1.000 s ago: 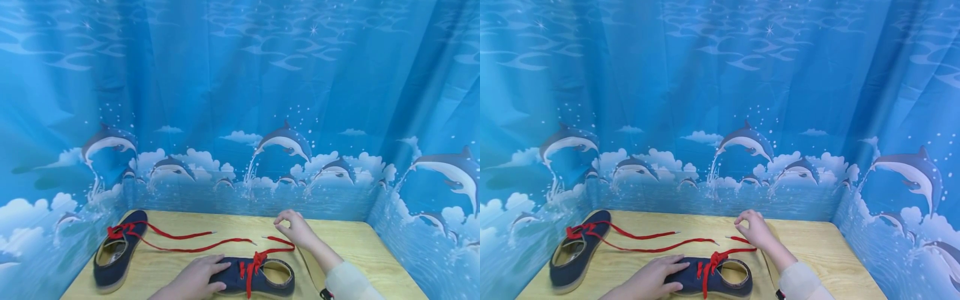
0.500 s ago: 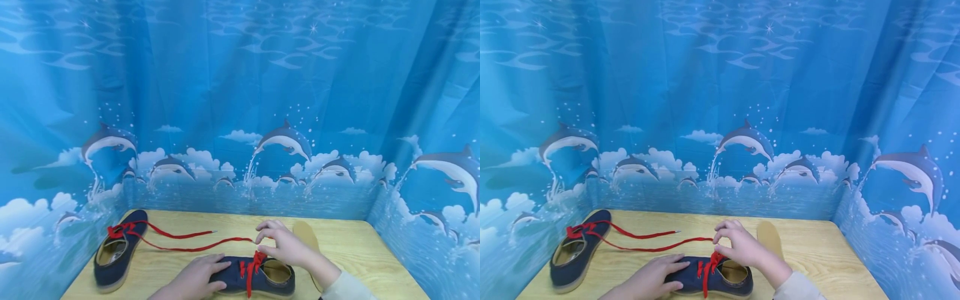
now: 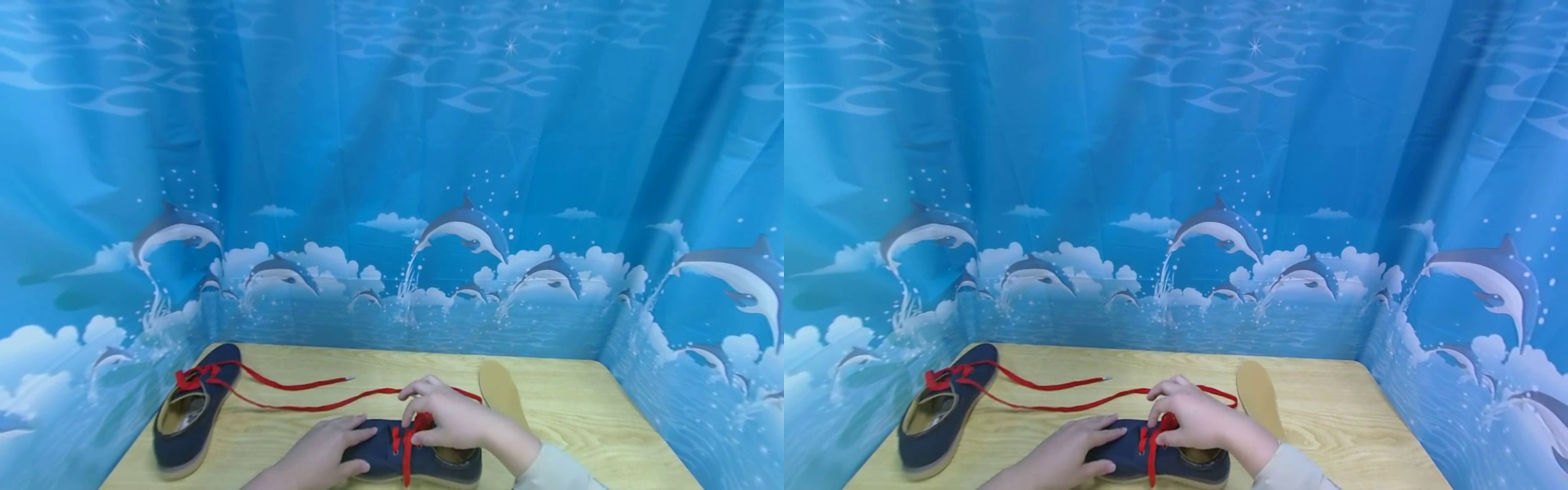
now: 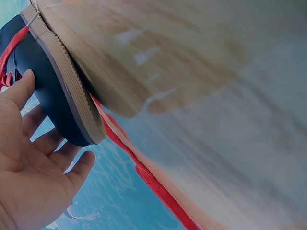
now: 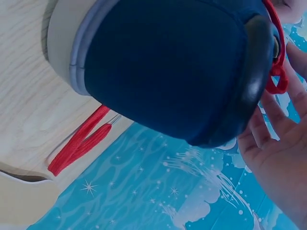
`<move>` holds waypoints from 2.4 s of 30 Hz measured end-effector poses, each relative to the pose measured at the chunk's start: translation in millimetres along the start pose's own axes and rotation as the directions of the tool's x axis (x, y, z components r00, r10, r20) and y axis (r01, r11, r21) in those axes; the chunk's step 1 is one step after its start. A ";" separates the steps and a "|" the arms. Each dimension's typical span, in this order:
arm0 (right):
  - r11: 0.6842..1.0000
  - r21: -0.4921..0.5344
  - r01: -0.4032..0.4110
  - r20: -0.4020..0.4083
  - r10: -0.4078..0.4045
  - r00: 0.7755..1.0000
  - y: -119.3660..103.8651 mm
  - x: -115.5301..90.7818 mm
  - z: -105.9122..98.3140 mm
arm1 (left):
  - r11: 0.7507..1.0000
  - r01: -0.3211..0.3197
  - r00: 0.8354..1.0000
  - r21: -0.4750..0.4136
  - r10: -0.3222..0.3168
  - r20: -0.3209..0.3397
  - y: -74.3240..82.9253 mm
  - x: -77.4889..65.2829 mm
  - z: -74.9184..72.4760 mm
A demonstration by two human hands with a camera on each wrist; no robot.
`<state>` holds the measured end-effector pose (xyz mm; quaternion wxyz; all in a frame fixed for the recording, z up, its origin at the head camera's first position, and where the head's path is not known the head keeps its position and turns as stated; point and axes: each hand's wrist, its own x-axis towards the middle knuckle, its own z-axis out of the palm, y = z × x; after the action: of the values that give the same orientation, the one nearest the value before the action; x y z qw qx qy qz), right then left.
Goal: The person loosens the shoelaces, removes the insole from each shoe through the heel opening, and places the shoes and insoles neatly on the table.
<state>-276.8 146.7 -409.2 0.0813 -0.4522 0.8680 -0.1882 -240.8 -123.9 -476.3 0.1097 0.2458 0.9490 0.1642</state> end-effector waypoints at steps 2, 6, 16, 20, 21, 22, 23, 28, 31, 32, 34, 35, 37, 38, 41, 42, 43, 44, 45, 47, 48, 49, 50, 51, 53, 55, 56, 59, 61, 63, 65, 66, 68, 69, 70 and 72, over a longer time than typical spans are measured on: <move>1.000 -0.004 -0.004 0.008 0.004 1.000 0.7 0.2 0.9 | 1.000 0.006 1.000 -0.001 -0.006 0.003 -0.1 0.2 -0.2; 1.000 -0.006 -0.014 0.018 0.014 1.000 2.0 0.8 2.3 | 1.000 0.015 1.000 -0.003 -0.015 0.006 -0.2 0.2 0.1; 1.000 0.008 -0.026 0.006 0.026 1.000 1.6 5.3 6.8 | 0.999 0.032 0.999 -0.024 -0.032 0.010 0.7 -0.3 0.0; 0.997 0.049 -0.056 -0.040 0.058 0.998 0.5 7.1 4.6 | 1.000 -0.003 1.000 0.003 0.003 -0.001 -0.5 -0.8 0.1; 0.996 0.061 -0.062 -0.056 0.066 0.996 0.3 7.7 3.3 | 1.000 -0.012 1.000 0.010 0.012 -0.004 -0.8 -0.8 0.2; 0.995 0.073 -0.070 -0.074 0.076 0.994 0.1 8.3 1.8 | 1.000 -0.021 1.000 0.016 0.021 -0.007 -1.0 -0.9 0.3; 0.994 0.083 -0.076 -0.093 0.084 0.992 0.4 8.9 0.6 | 1.000 -0.025 1.000 0.017 0.025 -0.009 -1.1 -1.0 0.4; 0.982 0.150 -0.114 -0.219 0.145 0.965 4.5 11.8 -4.4 | 0.999 -0.028 0.999 0.017 0.028 -0.015 -1.0 -0.9 0.8; 0.969 0.206 -0.135 -0.320 0.197 0.927 7.8 13.4 -9.2 | 1.000 -0.026 1.000 0.017 0.027 -0.012 -0.9 -0.7 0.7; 0.963 0.227 -0.143 -0.351 0.217 0.911 8.9 13.9 -11.7 | 1.000 -0.025 1.000 0.017 0.025 -0.011 -0.8 -0.5 0.7; 0.951 0.259 -0.167 -0.401 0.263 0.877 11.3 14.9 -18.1 | 1.000 -0.021 1.000 0.014 0.021 -0.007 -0.8 -0.2 0.5; 0.944 0.275 -0.182 -0.421 0.288 0.860 12.6 15.4 -22.0 | 1.000 -0.021 1.000 0.014 0.021 -0.006 -0.8 -0.1 0.4; 0.931 0.297 -0.213 -0.447 0.333 0.831 16.7 17.0 -29.5 | 1.000 -0.021 1.000 0.014 0.021 -0.004 -0.9 -0.1 0.1; 0.924 0.306 -0.227 -0.453 0.351 0.820 19.2 17.7 -33.3 | 1.000 -0.022 1.000 0.015 0.022 -0.003 -0.9 -0.1 0.1; 0.913 0.315 -0.259 -0.462 0.386 0.798 27.7 20.0 -43.3 | 1.000 -0.026 1.000 0.017 0.026 -0.003 -1.0 -0.4 -0.2; 0.913 0.311 -0.266 -0.463 0.390 0.796 30.8 20.6 -46.0 | 0.999 -0.028 1.000 0.018 0.028 -0.002 -1.0 -0.4 -0.3; 0.914 0.306 -0.267 -0.467 0.389 0.795 33.7 20.9 -48.4 | 0.999 -0.029 1.000 0.019 0.029 -0.001 -0.9 -0.4 -0.3; 0.914 0.301 -0.272 -0.469 0.390 0.792 36.6 21.4 -50.7 | 0.999 -0.030 1.000 0.020 0.030 0.000 -0.8 -0.4 -0.3; 0.915 0.297 -0.274 -0.472 0.390 0.790 39.6 21.6 -52.7 | 0.999 -0.030 1.000 0.022 0.030 0.001 -0.8 -0.5 -0.4; 0.916 0.292 -0.276 -0.481 0.390 0.785 45.1 21.9 -56.0 | 0.999 -0.029 1.000 0.023 0.029 0.003 -0.7 -0.5 -0.5; 0.916 0.291 -0.275 -0.487 0.389 0.782 47.7 21.9 -57.9 | 0.999 -0.028 1.000 0.023 0.028 0.004 -0.6 -0.3 -0.5; 0.917 0.290 -0.275 -0.493 0.389 0.778 50.3 22.0 -59.4 | 0.999 -0.026 1.000 0.021 0.025 0.005 -0.7 0.0 -0.3; 0.915 0.289 -0.281 -0.498 0.394 0.772 53.2 22.3 -61.2 | 1.000 -0.023 1.000 0.020 0.023 0.006 -0.7 0.0 -0.1; 0.915 0.284 -0.285 -0.502 0.396 0.769 56.2 22.6 -62.9 | 1.000 -0.022 1.000 0.019 0.022 0.005 -0.7 -0.1 0.0; 0.913 0.277 -0.300 -0.509 0.404 0.760 62.5 23.1 -66.2 | 1.000 -0.021 1.000 0.018 0.021 0.004 -0.7 -0.3 0.2; 0.907 0.272 -0.321 -0.510 0.419 0.752 69.1 23.2 -69.0 | 1.000 -0.020 1.000 0.015 0.020 0.003 -0.3 -1.0 0.0; 0.904 0.266 -0.334 -0.511 0.426 0.746 72.8 23.0 -70.1 | 1.000 -0.021 1.000 0.016 0.021 0.002 0.1 -1.5 -0.2; 0.901 0.246 -0.358 -0.511 0.435 0.742 82.5 21.7 -71.0 | 1.000 -0.015 1.000 0.014 0.015 0.003 1.1 -2.0 -0.9; 0.895 0.233 -0.381 -0.491 0.446 0.748 87.5 20.2 -69.3 | 1.000 -0.011 1.000 0.015 0.011 0.003 1.8 -2.2 -1.3; 0.888 0.227 -0.399 -0.453 0.459 0.764 91.8 18.5 -64.6 | 1.000 -0.009 1.000 0.016 0.009 0.002 2.3 -2.1 -1.4; 0.880 0.228 -0.416 -0.406 0.474 0.781 94.6 16.3 -57.6 | 1.000 -0.009 1.000 0.022 0.009 0.000 2.6 -2.1 -1.6; 0.878 0.228 -0.421 -0.385 0.479 0.789 96.1 15.3 -53.2 | 1.000 -0.009 1.000 0.024 0.009 -0.001 2.7 -2.1 -1.6; 0.875 0.228 -0.428 -0.356 0.484 0.800 99.4 14.2 -43.2 | 0.999 -0.009 1.000 0.031 0.010 -0.003 2.6 -1.8 -1.0; 0.872 0.232 -0.430 -0.342 0.487 0.803 100.6 13.7 -38.0 | 0.999 -0.010 1.000 0.034 0.010 -0.004 2.5 -1.7 -0.7; 0.872 0.230 -0.432 -0.332 0.487 0.808 102.2 13.4 -32.5 | 0.999 -0.009 1.000 0.036 0.010 -0.006 2.3 -1.7 -0.4; 0.870 0.235 -0.433 -0.312 0.489 0.814 105.1 13.3 -22.2 | 0.999 -0.007 1.000 0.037 0.007 -0.007 1.9 -1.6 0.2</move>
<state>-370.7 196.1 -430.5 -0.0020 -0.1777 0.9345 -0.3084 -238.5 -123.2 -475.6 0.1011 0.2505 0.9514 0.1477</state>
